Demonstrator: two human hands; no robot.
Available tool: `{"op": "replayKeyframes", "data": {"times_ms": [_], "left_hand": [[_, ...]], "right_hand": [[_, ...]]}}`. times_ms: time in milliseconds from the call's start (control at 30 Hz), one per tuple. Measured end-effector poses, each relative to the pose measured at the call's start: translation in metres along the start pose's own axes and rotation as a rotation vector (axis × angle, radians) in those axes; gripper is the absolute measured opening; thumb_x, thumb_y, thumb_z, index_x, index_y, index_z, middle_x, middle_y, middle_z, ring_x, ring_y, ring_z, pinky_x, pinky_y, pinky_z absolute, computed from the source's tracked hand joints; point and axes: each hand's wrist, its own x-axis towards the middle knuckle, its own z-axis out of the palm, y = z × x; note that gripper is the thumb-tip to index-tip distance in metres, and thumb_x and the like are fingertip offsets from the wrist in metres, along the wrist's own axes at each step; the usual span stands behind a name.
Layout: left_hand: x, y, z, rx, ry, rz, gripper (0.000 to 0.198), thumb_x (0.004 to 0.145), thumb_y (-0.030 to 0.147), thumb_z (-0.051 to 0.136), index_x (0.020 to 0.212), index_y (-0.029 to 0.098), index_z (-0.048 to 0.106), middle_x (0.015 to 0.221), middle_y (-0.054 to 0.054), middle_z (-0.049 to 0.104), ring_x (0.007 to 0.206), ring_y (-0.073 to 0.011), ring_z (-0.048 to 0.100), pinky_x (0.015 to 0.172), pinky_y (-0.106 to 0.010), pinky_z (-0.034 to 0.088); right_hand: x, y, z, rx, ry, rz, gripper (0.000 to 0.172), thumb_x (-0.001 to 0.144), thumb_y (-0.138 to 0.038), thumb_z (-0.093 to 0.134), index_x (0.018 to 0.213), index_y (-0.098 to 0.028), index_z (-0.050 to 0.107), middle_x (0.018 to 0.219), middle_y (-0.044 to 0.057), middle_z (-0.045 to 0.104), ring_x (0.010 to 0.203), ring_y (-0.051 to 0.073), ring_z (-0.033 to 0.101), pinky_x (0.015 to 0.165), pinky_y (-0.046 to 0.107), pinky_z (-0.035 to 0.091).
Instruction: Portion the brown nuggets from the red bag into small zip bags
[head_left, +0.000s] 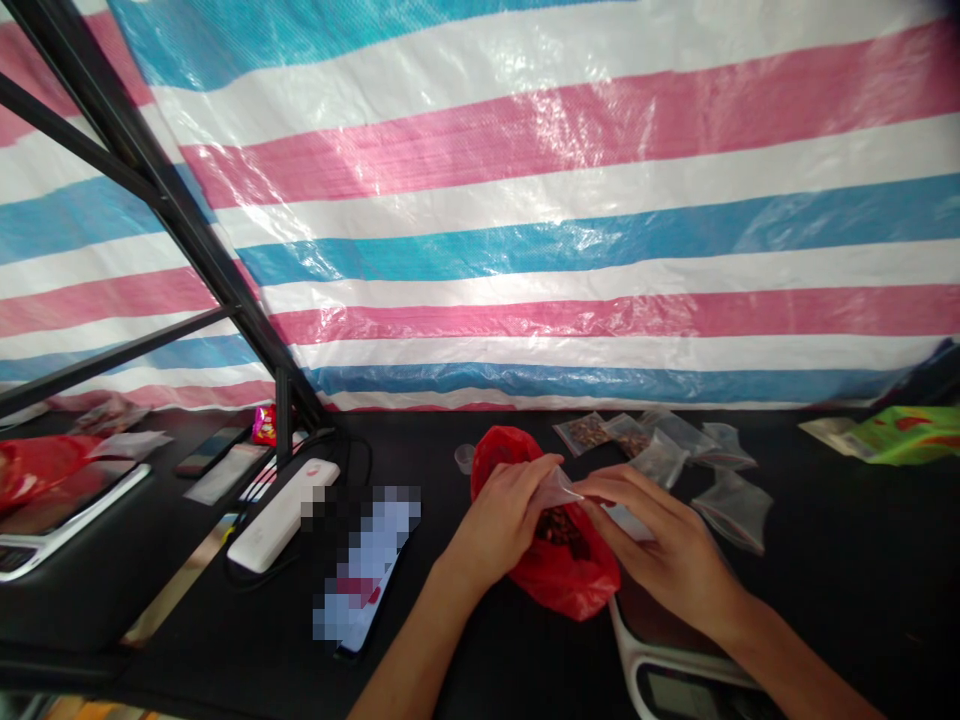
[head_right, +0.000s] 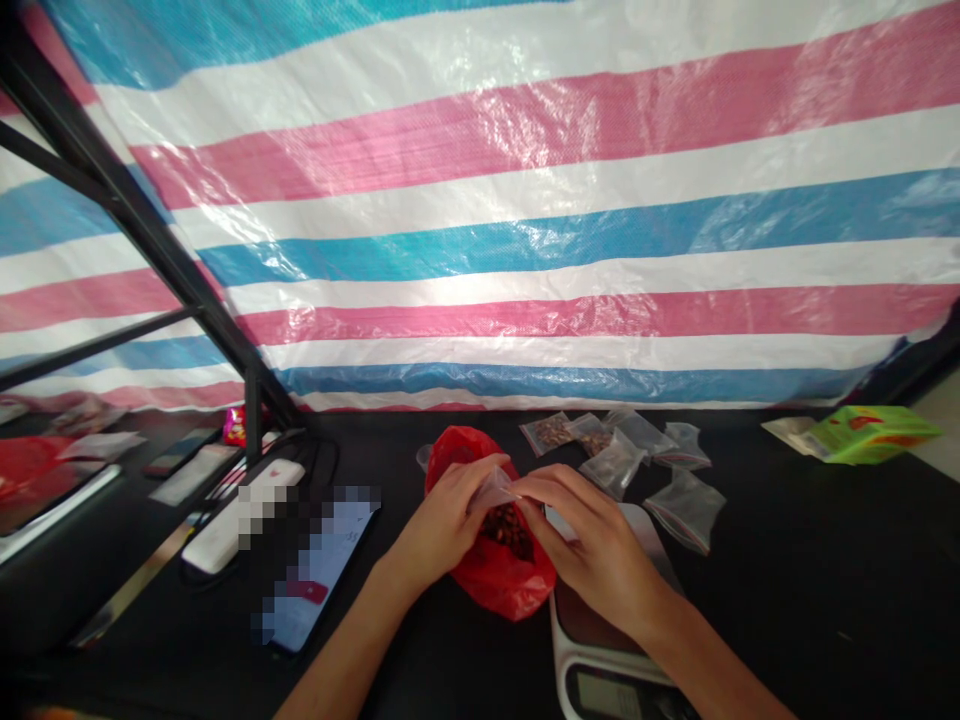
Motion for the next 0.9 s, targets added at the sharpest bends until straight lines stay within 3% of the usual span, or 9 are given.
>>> {"op": "replayKeyframes", "data": {"times_ms": [200,367,533,667,767,900], "left_hand": [[0.001,0.001,0.002,0.112,0.048,-0.064,0.056,0.095,0.023,0.07,0.147,0.029,0.052,0.134,-0.006,0.068,0.123,-0.0275,0.058,0.109,-0.048,0.043],[0.001,0.0,0.001,0.115,0.042,-0.042,0.055,0.098,0.015,0.062,0.15,0.028,0.049,0.138,-0.007,0.065,0.123,-0.025,0.056,0.109,-0.045,0.041],[0.0,0.003,-0.001,0.134,0.104,-0.022,0.07,0.092,0.035,0.076,0.154,0.031,0.043,0.142,-0.009,0.059,0.132,-0.0296,0.05,0.115,-0.05,0.038],[-0.001,0.003,-0.002,0.147,0.174,-0.024,0.059,0.1,0.036,0.064,0.154,0.029,0.042,0.146,-0.011,0.054,0.136,-0.0296,0.047,0.117,-0.051,0.037],[-0.001,0.004,-0.003,0.166,0.204,-0.032,0.045,0.105,0.03,0.053,0.149,0.028,0.048,0.141,-0.011,0.057,0.133,-0.028,0.049,0.115,-0.05,0.04],[0.001,0.005,-0.003,0.205,0.199,-0.032,0.034,0.103,0.022,0.053,0.136,0.027,0.059,0.131,-0.009,0.063,0.126,-0.0261,0.054,0.112,-0.048,0.043]], "right_hand": [[-0.001,0.004,-0.003,-0.032,-0.008,-0.032,0.029,0.098,-0.011,0.063,0.119,-0.029,0.071,0.106,0.004,0.074,0.094,0.02,0.072,0.084,0.03,0.059],[-0.005,0.01,-0.003,-0.071,0.016,-0.049,0.031,0.096,-0.009,0.065,0.119,-0.03,0.07,0.107,0.004,0.073,0.098,0.022,0.07,0.087,0.035,0.057],[0.0,0.017,-0.009,-0.184,0.193,0.03,0.021,0.097,-0.014,0.064,0.112,-0.029,0.071,0.105,0.006,0.073,0.1,0.025,0.069,0.09,0.041,0.055],[0.005,0.034,-0.025,-0.316,0.299,0.178,0.012,0.099,-0.026,0.062,0.108,-0.027,0.07,0.101,0.007,0.074,0.09,0.026,0.069,0.082,0.041,0.055],[0.004,0.053,-0.038,-0.491,0.262,0.247,0.017,0.099,-0.029,0.058,0.107,-0.025,0.072,0.102,0.008,0.075,0.092,0.031,0.07,0.081,0.044,0.056],[-0.004,0.074,-0.05,-0.747,0.118,0.262,0.023,0.097,-0.025,0.052,0.1,-0.023,0.075,0.1,0.011,0.074,0.097,0.036,0.069,0.086,0.051,0.056]]}}
